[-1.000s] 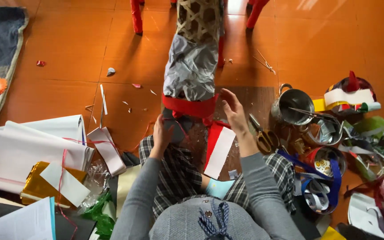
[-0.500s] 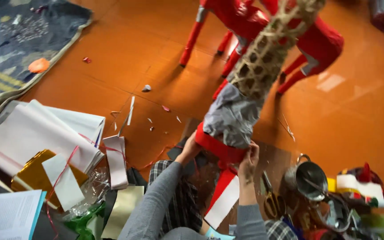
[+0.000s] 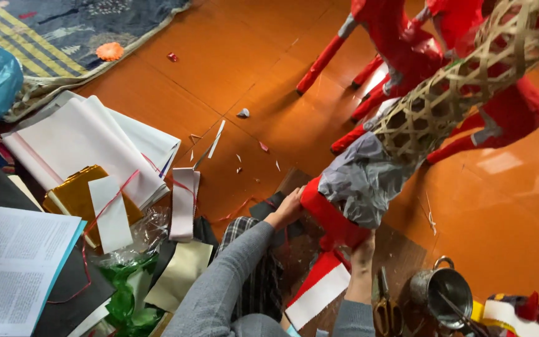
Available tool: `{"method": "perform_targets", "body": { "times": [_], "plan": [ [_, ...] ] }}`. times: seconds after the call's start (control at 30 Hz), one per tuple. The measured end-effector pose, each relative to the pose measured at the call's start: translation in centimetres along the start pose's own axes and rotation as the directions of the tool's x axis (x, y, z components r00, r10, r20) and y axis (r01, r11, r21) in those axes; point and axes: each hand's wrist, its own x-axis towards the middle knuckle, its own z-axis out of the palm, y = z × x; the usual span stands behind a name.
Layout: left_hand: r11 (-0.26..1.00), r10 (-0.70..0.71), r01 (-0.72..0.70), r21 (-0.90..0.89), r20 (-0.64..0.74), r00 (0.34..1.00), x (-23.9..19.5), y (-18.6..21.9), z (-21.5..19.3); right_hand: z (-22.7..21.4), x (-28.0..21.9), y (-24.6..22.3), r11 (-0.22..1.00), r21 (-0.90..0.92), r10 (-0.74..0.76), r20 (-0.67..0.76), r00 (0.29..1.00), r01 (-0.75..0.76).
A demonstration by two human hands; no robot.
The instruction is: Decorating a large animal-shaped structure by wrapping its legs with red paper and cutting it to size with scissors.
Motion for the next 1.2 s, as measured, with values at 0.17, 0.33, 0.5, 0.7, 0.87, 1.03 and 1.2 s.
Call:
{"method": "perform_targets", "body": {
  "times": [0.17,0.33,0.5,0.7,0.87,1.03,1.2],
  "plan": [
    [0.998,-0.058,0.058,-0.007,0.021,0.998,-0.9,1.2,-1.0,-1.2,1.6,1.7,0.989,0.059,-0.140,0.071,0.988,0.136],
    [0.997,-0.082,0.082,0.004,0.097,0.992,-2.4,5.4,-5.2,-3.3,5.1,4.4,0.958,0.282,-0.055,0.000,0.998,0.053],
    [0.998,-0.005,-0.001,0.070,0.093,0.996,-3.5,4.7,-5.6,-4.9,-3.5,1.8,0.980,-0.197,-0.026,-0.123,0.992,0.002],
    [0.991,-0.103,0.094,0.092,0.096,0.990,-12.6,1.6,-4.7,-12.6,-1.7,23.0,0.506,-0.858,0.236,0.035,0.971,-0.092],
    [0.920,0.001,-0.153,0.362,0.388,0.922,-19.4,6.9,-3.9,-13.4,-3.0,29.2,0.342,-0.933,0.182,0.179,0.967,0.108],
    [0.987,0.122,-0.161,0.024,0.542,0.831,-23.0,6.6,0.7,-13.2,-2.4,28.5,0.360,-0.904,-0.007,0.243,0.970,0.229],
    [0.848,-0.240,0.439,-0.296,0.524,0.817,-24.2,6.7,1.9,-13.7,-3.8,27.9,0.507,-0.825,-0.086,0.240,0.967,0.250]
  ]
}}
